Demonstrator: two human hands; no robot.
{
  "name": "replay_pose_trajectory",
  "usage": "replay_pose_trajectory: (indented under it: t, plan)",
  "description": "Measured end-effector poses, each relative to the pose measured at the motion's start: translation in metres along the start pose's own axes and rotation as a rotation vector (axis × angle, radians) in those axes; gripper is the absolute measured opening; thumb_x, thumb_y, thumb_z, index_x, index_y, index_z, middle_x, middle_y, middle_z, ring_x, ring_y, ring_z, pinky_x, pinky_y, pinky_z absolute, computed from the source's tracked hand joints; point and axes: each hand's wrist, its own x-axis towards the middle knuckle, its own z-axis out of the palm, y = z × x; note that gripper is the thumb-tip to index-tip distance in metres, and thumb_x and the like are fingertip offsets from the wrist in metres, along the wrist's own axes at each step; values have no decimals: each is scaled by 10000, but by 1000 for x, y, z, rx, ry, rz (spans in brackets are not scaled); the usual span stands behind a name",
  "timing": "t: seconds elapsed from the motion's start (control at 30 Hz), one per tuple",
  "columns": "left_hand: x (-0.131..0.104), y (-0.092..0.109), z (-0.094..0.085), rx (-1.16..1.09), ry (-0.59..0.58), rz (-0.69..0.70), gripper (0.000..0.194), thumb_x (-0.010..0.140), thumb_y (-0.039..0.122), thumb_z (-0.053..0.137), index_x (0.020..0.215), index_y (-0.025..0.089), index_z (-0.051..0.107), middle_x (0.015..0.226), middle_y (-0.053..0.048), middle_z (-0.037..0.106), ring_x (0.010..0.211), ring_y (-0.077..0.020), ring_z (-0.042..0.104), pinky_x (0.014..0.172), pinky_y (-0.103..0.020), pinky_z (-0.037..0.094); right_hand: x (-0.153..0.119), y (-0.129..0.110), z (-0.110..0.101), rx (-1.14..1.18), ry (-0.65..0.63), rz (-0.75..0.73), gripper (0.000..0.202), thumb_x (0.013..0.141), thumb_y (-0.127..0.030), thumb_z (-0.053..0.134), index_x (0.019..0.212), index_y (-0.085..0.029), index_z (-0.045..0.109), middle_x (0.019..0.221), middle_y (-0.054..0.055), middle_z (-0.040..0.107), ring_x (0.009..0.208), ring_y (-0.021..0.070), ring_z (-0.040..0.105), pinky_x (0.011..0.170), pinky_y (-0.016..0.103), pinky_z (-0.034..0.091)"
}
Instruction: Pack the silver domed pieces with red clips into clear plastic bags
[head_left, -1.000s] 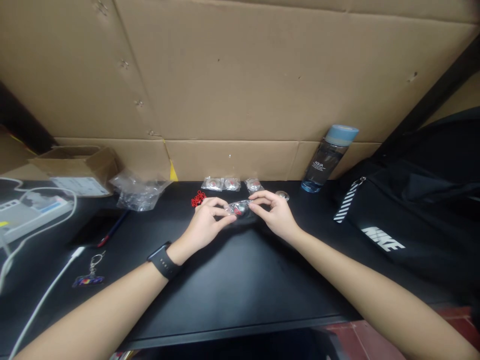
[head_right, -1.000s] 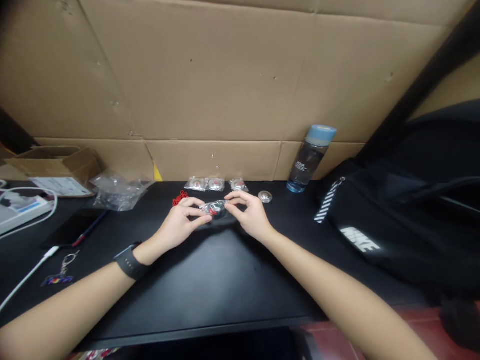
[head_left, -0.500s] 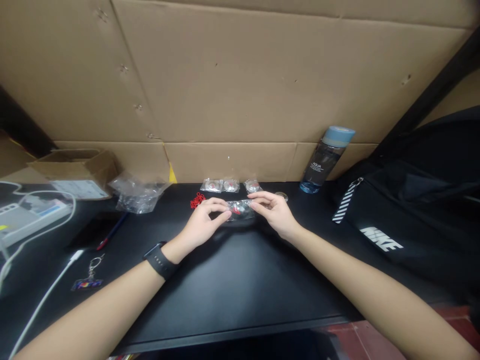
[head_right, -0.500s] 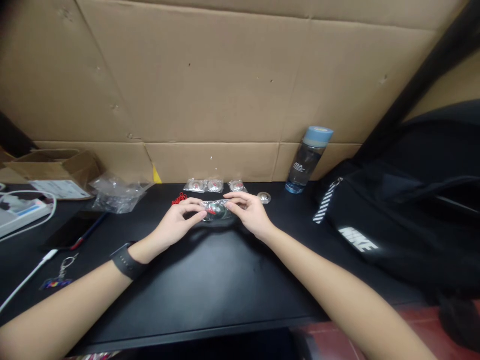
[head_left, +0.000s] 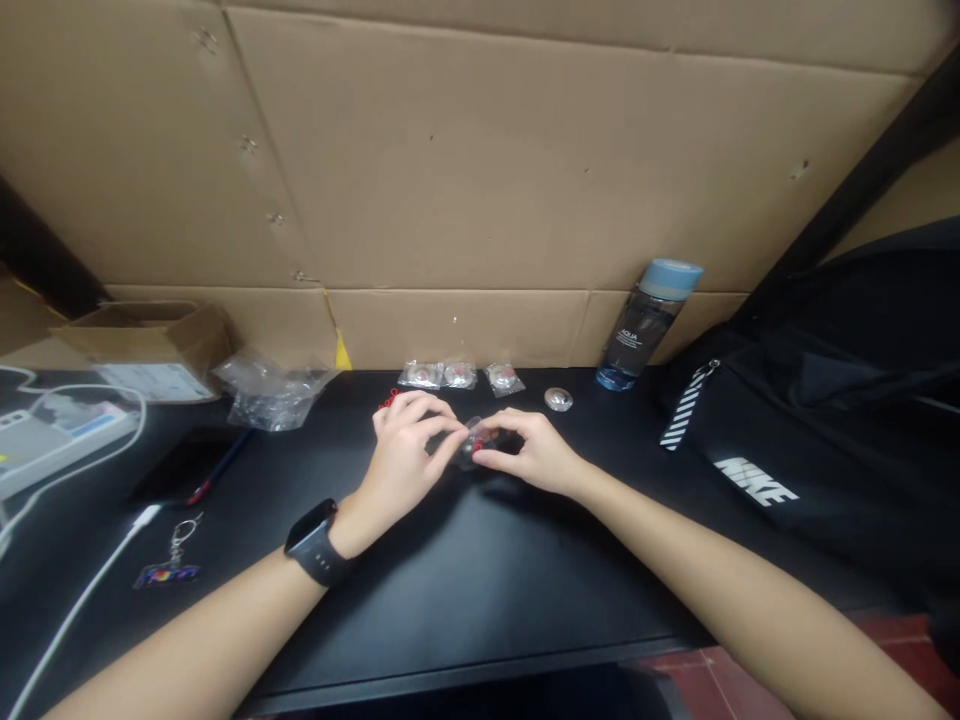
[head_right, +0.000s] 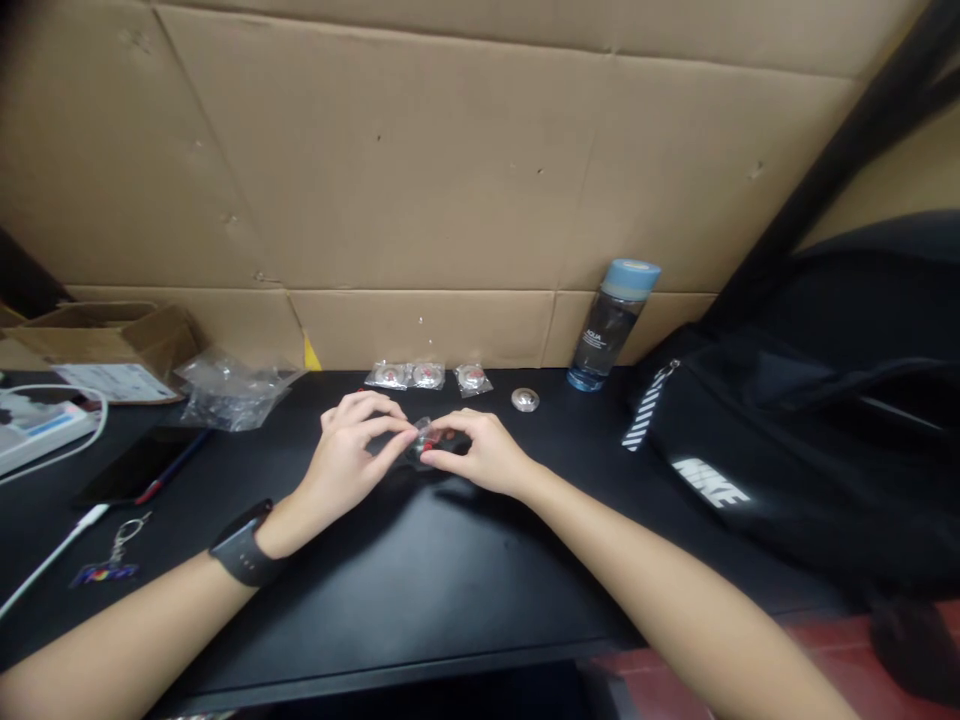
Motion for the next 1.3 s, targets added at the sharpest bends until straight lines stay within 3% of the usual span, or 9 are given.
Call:
replay_pose_trajectory:
  t: [0.17,0.4,0.5,0.6,0.73,0.83,0.97,1.13,1.3]
  plan:
    - [-1,0,-1,31,-1,49,173,977,345,647,883,280,778,1067,-37,733,1155,-281,552,987,-475,307,1,2,3,-30,33,-20,149,926,-359,707,1007,-249,767,945,36,772,887,203,698,855,358,549]
    - [0,-2,1,34,-55,40,181,1014,306,564,1076,282,732,1165,-40,723,1185,-278,550,969,-453,299,6,10,-14,-217,70,-56,121,951,-319,674,914,-251,767,922,32,777,877,209,693,864,371,514]
    - [1,-9,0,26,-91,1,189,982,287,581,1138,280,688,1212,-46,699,1195,-281,547,960,-444,310,10,20,-37,-353,162,-57,121,945,-307,671,896,-253,768,925,34,785,869,219,684,846,369,503]
    - [2,-18,1,5,-171,7,145,951,243,589,1031,277,704,1176,-29,698,1169,-269,555,949,-433,317,18,38,-70,-523,259,-15,146,940,-307,649,897,-251,777,927,41,791,861,235,680,841,374,494]
    - [2,-24,5,-4,-220,19,146,933,209,587,952,271,718,1137,-21,699,1149,-268,551,936,-436,314,29,72,-107,-691,237,191,165,910,-312,653,886,-232,795,898,57,799,849,240,702,819,346,489]
    - [-1,-25,8,-6,-232,32,147,926,197,592,955,267,718,1140,-30,697,1163,-272,532,938,-444,314,38,96,-121,-705,219,352,174,885,-313,663,919,-218,805,901,68,805,853,237,725,807,318,493]
    - [-3,-22,8,-26,-264,38,151,925,190,589,955,268,715,1135,-31,696,1169,-270,520,971,-463,309,49,118,-124,-675,261,406,211,882,-313,651,964,-187,798,875,79,804,827,224,741,785,294,504]
    - [-4,-23,8,-57,-341,30,173,908,180,600,985,285,714,1146,-21,686,1201,-281,493,1003,-485,300,54,139,-112,-639,274,545,272,877,-357,648,1019,-161,772,865,95,803,779,214,739,721,288,503]
    - [-6,-25,11,-70,-374,16,177,906,186,605,1000,286,716,1166,-38,674,1219,-293,475,1016,-502,307,51,136,-108,-684,277,646,288,880,-419,632,1062,-220,733,956,77,805,975,287,718,820,375,445]
